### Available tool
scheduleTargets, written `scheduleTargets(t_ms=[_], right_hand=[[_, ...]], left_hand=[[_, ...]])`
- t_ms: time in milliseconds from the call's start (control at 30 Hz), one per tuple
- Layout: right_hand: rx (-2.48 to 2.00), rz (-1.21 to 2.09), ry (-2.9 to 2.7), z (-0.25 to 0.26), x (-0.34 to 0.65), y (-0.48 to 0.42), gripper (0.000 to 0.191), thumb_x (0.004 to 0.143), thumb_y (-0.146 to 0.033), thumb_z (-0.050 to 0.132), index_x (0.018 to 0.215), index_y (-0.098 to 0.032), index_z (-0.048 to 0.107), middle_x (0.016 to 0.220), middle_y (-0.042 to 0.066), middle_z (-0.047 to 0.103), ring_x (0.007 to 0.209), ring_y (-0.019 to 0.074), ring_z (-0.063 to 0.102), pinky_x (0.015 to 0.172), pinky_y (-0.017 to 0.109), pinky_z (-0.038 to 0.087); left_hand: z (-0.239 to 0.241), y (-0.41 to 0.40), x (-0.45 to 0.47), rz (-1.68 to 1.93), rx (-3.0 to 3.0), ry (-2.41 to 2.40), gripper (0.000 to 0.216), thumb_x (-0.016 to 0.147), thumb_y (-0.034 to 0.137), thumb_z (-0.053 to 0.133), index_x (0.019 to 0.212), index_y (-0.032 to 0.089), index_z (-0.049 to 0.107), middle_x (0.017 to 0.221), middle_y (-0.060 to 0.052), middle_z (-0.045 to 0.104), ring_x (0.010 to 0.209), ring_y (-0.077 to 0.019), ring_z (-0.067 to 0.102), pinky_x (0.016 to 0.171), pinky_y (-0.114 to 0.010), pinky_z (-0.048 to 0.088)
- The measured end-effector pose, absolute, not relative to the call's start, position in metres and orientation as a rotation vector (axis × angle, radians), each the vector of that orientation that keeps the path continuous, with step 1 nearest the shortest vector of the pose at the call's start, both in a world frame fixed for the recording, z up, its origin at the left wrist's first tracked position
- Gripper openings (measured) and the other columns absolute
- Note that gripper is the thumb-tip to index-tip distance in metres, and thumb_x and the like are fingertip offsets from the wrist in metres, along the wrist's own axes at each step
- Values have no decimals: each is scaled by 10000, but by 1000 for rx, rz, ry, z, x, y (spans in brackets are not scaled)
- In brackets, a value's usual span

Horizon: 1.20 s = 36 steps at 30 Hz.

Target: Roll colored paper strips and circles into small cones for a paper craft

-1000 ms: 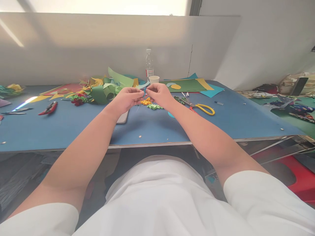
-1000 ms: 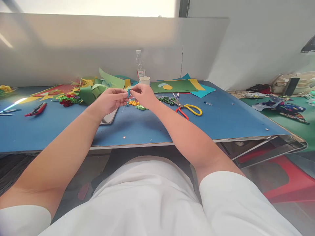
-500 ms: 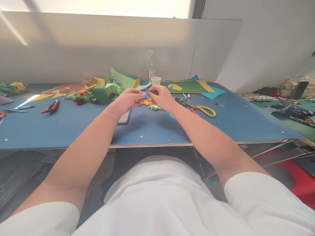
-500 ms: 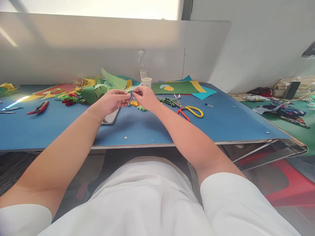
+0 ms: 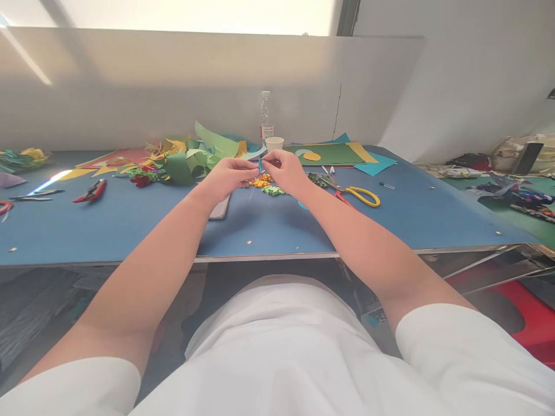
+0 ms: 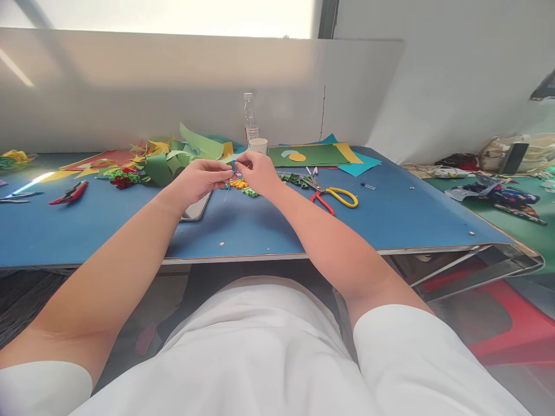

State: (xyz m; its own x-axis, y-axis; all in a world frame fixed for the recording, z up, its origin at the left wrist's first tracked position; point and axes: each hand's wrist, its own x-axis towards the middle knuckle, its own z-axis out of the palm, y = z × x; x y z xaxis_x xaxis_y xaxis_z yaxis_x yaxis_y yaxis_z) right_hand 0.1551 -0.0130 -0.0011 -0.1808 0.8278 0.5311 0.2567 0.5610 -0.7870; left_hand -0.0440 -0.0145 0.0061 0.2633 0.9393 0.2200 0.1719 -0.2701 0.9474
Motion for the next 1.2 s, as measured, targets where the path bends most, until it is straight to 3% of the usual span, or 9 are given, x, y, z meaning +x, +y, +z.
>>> scheduleTargets(t_ms=[333, 600, 867, 1200], right_hand=[[-878, 816, -1697, -4, 158, -8, 139, 935, -269, 770, 855, -216, 669, 739, 0, 671, 613, 154, 587, 607, 303, 511], [-874, 821, -1688, -3, 157, -8, 134, 942, -242, 770, 855, -208, 674, 710, -3, 659, 610, 155, 588, 615, 309, 517], [-852, 787, -1687, -4, 157, -6, 133, 951, -191, 753, 847, -198, 670, 668, -13, 640, 592, 144, 584, 593, 291, 512], [-804, 895, -1658, 0, 157, -11, 194, 935, -275, 811, 859, -206, 647, 645, -18, 614, 659, 166, 626, 614, 292, 530]], left_hand=[[10, -19, -42, 1098, 1589, 998, 368, 560, 397, 1049, 750, 193, 809, 812, -60, 775, 720, -153, 654, 731, -338, 532], [7, -17, -44, 1077, 1635, 1008, 354, 618, 431, 1024, 802, 192, 839, 867, -75, 792, 753, -170, 678, 746, -342, 541], [4, -9, -44, 1096, 1561, 978, 217, 647, 309, 986, 732, 187, 829, 791, -54, 752, 715, -135, 648, 738, -311, 532], [3, -9, -45, 1100, 1560, 950, 341, 610, 406, 1027, 809, 186, 858, 849, -75, 783, 766, -175, 693, 731, -326, 552]])
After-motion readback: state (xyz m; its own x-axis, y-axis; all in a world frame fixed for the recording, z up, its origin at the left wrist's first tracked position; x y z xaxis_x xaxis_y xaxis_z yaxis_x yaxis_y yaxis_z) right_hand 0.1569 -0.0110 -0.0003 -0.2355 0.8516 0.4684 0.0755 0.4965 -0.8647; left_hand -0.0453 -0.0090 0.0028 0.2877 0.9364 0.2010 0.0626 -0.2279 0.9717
